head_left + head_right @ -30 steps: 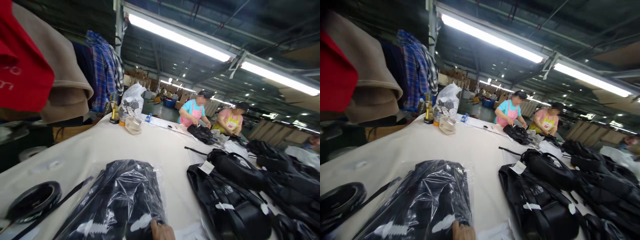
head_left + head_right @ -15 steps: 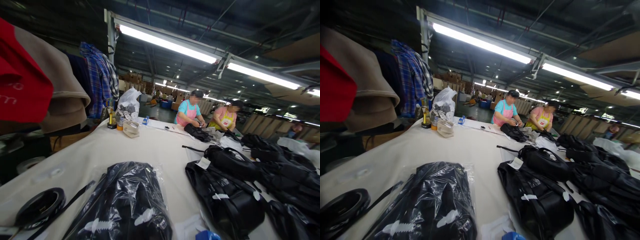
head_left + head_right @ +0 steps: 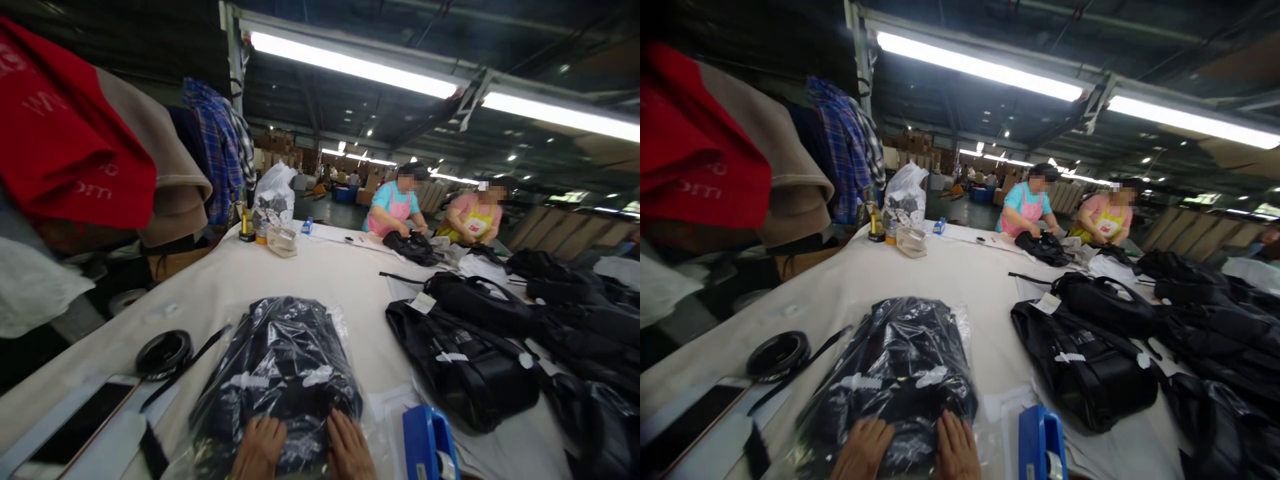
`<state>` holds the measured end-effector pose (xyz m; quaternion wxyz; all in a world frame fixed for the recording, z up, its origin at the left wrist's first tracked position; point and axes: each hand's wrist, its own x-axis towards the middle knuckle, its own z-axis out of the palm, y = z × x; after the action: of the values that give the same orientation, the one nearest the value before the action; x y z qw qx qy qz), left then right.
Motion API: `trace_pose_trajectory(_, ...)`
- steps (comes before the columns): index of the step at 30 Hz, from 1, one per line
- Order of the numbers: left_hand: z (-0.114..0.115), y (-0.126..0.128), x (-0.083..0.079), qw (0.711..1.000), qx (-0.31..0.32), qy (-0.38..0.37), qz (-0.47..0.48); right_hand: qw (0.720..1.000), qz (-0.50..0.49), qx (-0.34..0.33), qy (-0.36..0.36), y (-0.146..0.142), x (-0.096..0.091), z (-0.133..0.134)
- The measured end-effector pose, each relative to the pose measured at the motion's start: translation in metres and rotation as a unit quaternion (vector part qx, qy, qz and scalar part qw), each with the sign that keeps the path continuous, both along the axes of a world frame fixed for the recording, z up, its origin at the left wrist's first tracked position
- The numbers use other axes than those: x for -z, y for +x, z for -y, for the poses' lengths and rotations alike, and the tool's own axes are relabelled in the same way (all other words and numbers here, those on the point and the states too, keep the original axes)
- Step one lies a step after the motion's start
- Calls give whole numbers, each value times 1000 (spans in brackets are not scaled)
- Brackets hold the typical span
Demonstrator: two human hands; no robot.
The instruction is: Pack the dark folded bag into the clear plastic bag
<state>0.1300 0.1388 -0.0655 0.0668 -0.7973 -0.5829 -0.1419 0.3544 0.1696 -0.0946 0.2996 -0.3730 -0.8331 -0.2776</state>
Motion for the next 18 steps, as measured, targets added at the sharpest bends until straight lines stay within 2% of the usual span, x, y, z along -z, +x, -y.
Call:
trace_pose_trajectory(2,1,-9,-15,1000,2,-17,0,998,13,19,-66,3,-10,8)
trace_pose_trajectory(5,1,-15,-26,1000,-4,-18,-13,994,8,20,-109,5,-13,13)
trace_pose_trajectory(7,5,-23,-29,999,-6,26,-22,992,6,14,-121,5,-11,14)
trace_pose_trajectory(9,11,-39,-29,994,-13,105,-20,992,5,5,-128,5,-12,15)
trace_pose_trajectory(11,17,-61,-27,985,-49,166,-21,992,-9,17,-123,7,-16,16)
trace_pose_trajectory(13,21,-83,-23,980,-124,154,-25,991,-43,65,-113,8,-23,15)
trace_pose_trajectory(15,23,-98,-19,976,-190,103,-32,983,-84,130,-102,7,-31,10)
trace_pose_trajectory(16,21,-101,-18,974,-209,84,-35,979,-95,154,-96,5,-35,5)
trace_pose_trajectory(18,14,-100,-20,974,-206,85,-44,977,-94,171,-88,-3,-45,-10)
